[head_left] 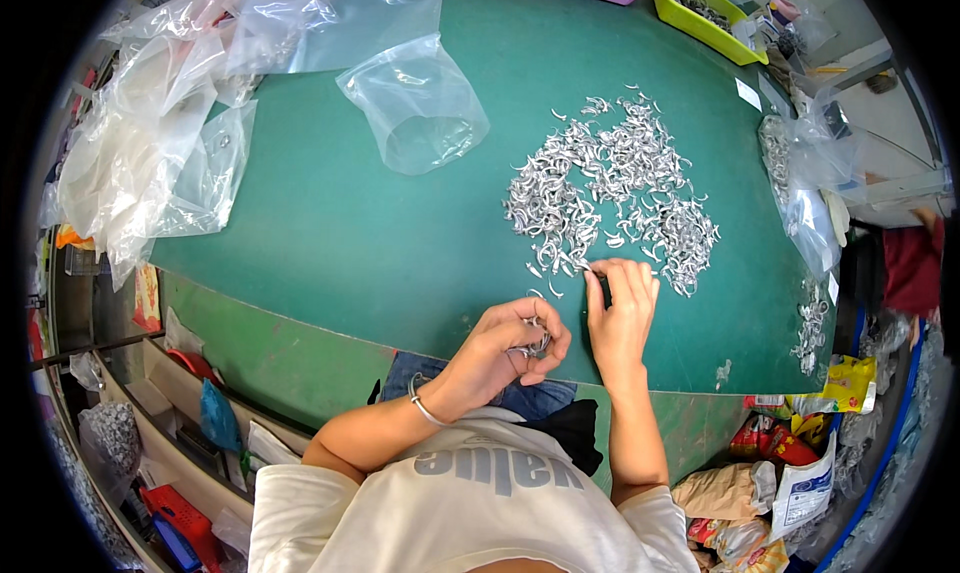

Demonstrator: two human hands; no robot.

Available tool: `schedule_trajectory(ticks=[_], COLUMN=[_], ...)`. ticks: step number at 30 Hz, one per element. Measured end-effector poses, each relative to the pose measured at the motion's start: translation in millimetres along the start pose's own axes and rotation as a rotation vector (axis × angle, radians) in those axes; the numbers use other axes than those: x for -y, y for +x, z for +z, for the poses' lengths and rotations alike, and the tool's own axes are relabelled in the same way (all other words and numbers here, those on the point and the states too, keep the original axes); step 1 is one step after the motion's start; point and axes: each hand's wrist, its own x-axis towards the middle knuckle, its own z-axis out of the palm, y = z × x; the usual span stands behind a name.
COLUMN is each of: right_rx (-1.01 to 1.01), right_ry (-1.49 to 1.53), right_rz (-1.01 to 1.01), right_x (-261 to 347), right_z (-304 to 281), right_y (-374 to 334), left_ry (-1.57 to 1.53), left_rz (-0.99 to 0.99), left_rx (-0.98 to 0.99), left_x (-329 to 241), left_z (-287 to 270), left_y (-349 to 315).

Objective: The person retrieves a bag of small metal hooks from a shelf and pours them onto a green table. They then pick up the hooks one by one, inspect them, and place them into a pile on the table. The person continues this repetitive sorting process for the duration of the clip.

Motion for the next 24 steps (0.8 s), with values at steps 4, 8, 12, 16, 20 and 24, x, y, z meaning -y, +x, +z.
schedule_trajectory(ticks=[4,8,12,16,20,24], right_rx=[-0.094,-0.072,0.097,0.288,0.322,0.206], right_ry=[0.142,0.370,0.762,1.035,1.161,1.093], right_rz=[0.041,0.240,0.483,0.571,0.635,0.442], right_x=[1,2,13,16,24,34], right_z=[-12,-18,-30,-33,-38,-45], right_y=[1,-8,-16,-23,-22,-21], left_ry=[0.102,0.196,0.371,0.637,0.725,0.541], left_rz=[0.031,0.088,0.166,0.380,0.402,0.252], left_rx=[-0.155,-0.238,-0.306,-0.191,-0.190,-0.287], left_x=[7,12,10,14,13,4], left_z=[-8,-4,2,0,-2,7], left_y=[4,8,9,14,12,4])
